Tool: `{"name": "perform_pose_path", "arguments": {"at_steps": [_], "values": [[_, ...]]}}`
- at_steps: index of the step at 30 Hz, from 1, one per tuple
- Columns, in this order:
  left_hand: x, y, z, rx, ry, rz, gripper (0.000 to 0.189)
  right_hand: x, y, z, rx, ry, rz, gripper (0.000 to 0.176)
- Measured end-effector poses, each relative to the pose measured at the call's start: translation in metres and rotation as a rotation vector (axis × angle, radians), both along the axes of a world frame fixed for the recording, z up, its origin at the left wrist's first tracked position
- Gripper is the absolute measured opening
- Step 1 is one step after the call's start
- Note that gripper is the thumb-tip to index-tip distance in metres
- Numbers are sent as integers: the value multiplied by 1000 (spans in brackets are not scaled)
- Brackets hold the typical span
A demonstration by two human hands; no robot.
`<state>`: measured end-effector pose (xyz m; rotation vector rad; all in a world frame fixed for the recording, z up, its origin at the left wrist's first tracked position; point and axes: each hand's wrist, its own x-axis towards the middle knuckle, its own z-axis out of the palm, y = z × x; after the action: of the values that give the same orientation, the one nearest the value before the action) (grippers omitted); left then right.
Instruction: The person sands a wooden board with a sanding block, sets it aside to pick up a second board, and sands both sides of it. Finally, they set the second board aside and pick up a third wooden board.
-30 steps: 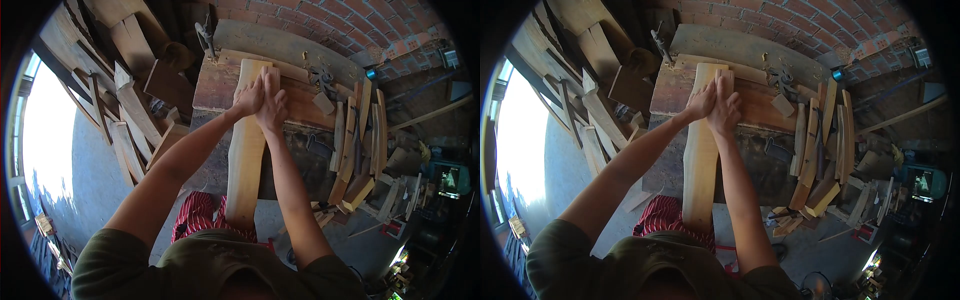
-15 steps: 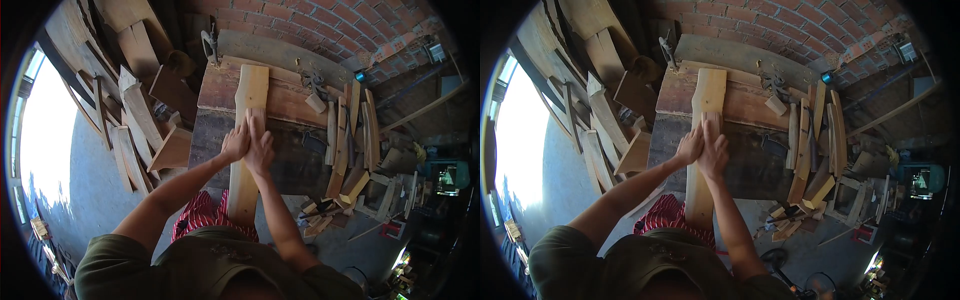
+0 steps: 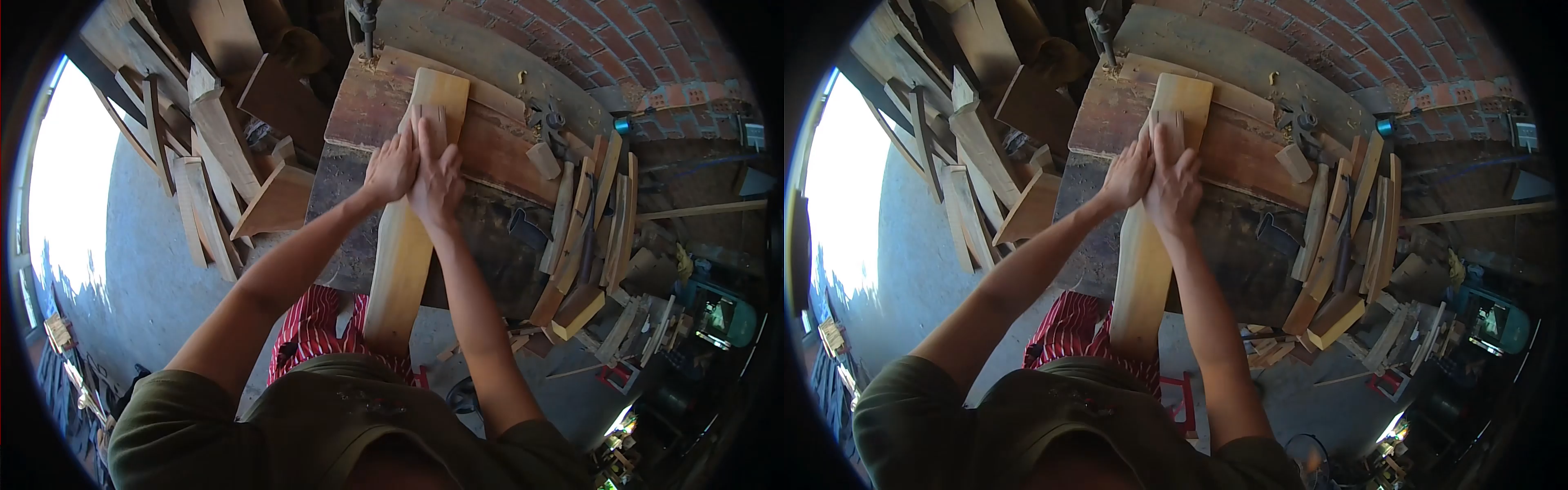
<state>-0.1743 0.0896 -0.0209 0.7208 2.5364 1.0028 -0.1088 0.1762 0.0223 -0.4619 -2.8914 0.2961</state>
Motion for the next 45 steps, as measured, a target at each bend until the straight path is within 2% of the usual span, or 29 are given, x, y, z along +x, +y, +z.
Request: {"name": "perform_pose_path", "arguments": {"at_steps": [4,6,8,10,11,13,14,16,17,19,21,23,27,35,38,41,42,45], "values": [[-108,45,9,9,-59,23,65,-96,41,-7,-98,78,-34,61],[-149,60,-12,58,-45,-7,64,-122,50,-9,-100,26,-64,65],[-148,57,-32,109,-41,-57,64,-124,49,-12,-123,35,-54,65],[-139,57,-30,268,-146,-59,61,-108,48,-9,-130,16,-69,64],[-133,58,-48,264,-73,-60,58,-94,43,-8,-122,39,-77,64],[-64,36,2,-1,-125,19,55,-47,25,-11,-94,13,-86,64],[-32,24,7,-84,-144,6,56,-16,12,-9,-83,42,-88,64],[42,-10,4,-72,-113,-30,61,51,-19,-12,22,87,-102,65],[77,-27,9,-116,-154,-51,64,85,-37,-2,51,29,-107,65],[144,-60,21,-184,-177,-79,68,148,-65,-2,24,24,-75,68],[198,-90,17,-202,-66,-122,68,194,-92,-4,42,-111,-99,73],[212,-102,29,-221,-256,-109,67,208,-99,-5,31,-102,-97,76],[172,-78,26,-185,-107,-141,67,171,-79,2,15,-148,-98,75],[-36,54,9,-80,73,-109,61,-24,36,-2,43,-43,-195,73],[-84,81,23,-136,4,-137,50,-67,61,-3,27,-19,-223,72],[-90,89,12,-101,-8,-100,48,-70,65,-9,23,22,-229,71],[-85,88,13,-52,-143,-50,48,-67,65,-11,40,39,-209,71],[-37,53,5,-84,40,-73,56,-20,31,-12,46,-7,-213,73]]}}
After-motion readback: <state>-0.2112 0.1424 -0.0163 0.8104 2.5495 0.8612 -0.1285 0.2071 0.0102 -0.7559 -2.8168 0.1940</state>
